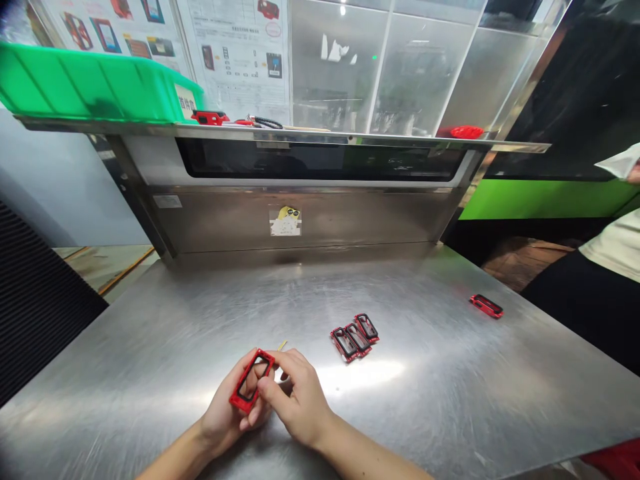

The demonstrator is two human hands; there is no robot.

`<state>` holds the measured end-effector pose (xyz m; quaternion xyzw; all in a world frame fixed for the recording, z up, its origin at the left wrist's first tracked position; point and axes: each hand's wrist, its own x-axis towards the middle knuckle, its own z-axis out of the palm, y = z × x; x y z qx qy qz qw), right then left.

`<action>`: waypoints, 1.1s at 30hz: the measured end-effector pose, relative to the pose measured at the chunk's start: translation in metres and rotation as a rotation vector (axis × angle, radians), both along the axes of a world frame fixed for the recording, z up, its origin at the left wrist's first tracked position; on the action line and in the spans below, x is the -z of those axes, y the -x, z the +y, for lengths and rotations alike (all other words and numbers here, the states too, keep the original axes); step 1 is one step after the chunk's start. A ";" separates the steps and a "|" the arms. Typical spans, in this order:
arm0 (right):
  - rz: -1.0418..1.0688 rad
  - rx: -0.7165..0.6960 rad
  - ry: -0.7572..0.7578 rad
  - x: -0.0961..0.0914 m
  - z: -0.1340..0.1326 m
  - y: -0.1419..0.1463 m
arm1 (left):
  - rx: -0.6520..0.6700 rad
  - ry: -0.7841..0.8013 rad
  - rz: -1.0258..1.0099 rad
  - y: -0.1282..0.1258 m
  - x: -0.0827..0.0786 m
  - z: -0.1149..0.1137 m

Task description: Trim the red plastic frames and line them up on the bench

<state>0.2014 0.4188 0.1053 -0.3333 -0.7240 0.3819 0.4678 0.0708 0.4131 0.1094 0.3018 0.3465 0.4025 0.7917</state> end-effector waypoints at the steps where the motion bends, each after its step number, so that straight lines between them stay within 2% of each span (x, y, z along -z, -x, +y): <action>1: 0.000 0.004 -0.001 0.000 0.000 0.000 | -0.002 -0.002 0.006 0.000 0.000 0.000; 6: 0.012 0.012 -0.006 0.000 0.000 -0.001 | -0.062 -0.016 0.085 -0.001 0.003 -0.001; 12: 0.029 -0.022 0.000 -0.002 0.000 -0.003 | -0.176 -0.039 0.284 -0.003 0.004 -0.004; 17: 0.031 -0.027 0.010 -0.003 0.000 -0.003 | -0.234 -0.073 0.336 -0.004 0.002 -0.006; 29: 0.044 -0.019 0.029 0.000 0.000 -0.003 | -0.274 -0.101 0.345 -0.004 0.004 -0.006; 33: 0.120 -0.015 0.009 0.003 -0.001 -0.001 | -0.236 -0.223 0.439 -0.006 -0.003 -0.006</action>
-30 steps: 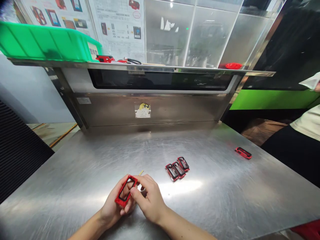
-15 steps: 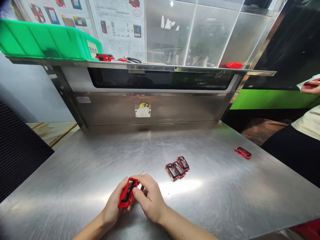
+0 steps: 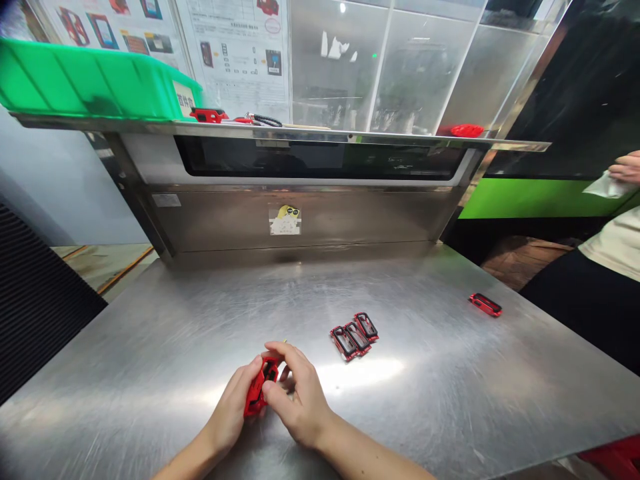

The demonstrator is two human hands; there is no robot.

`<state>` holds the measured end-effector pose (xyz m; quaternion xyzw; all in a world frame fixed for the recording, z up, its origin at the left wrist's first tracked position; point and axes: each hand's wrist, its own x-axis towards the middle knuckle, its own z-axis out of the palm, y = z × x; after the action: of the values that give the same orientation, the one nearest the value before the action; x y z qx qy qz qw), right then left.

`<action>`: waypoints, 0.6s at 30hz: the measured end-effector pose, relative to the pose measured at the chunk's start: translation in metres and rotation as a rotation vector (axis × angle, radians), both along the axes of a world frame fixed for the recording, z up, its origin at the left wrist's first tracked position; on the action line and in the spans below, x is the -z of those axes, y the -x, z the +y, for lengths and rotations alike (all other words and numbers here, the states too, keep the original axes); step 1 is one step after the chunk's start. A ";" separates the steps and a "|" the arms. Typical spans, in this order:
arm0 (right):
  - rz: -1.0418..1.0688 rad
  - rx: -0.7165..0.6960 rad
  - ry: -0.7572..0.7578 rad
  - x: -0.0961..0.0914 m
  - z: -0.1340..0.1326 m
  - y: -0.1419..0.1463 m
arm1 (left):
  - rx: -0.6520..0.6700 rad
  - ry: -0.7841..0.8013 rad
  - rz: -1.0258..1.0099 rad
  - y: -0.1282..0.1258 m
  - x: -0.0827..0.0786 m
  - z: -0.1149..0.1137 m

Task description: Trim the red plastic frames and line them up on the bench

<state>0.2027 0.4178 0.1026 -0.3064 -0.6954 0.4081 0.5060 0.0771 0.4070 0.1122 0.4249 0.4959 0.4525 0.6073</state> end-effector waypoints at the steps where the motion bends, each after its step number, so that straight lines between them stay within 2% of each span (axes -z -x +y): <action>1: 0.006 -0.002 -0.010 0.000 0.000 0.000 | 0.015 -0.022 0.033 0.000 -0.001 0.000; 9: -0.045 0.025 -0.030 -0.005 -0.001 0.002 | 0.014 -0.028 0.070 -0.001 0.000 0.002; 18: -0.024 0.011 0.041 -0.008 0.000 0.003 | 0.043 -0.095 0.152 0.001 0.004 0.003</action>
<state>0.1999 0.4177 0.1101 -0.3252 -0.6912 0.4158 0.4936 0.0762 0.4101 0.1083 0.4969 0.5092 0.4287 0.5568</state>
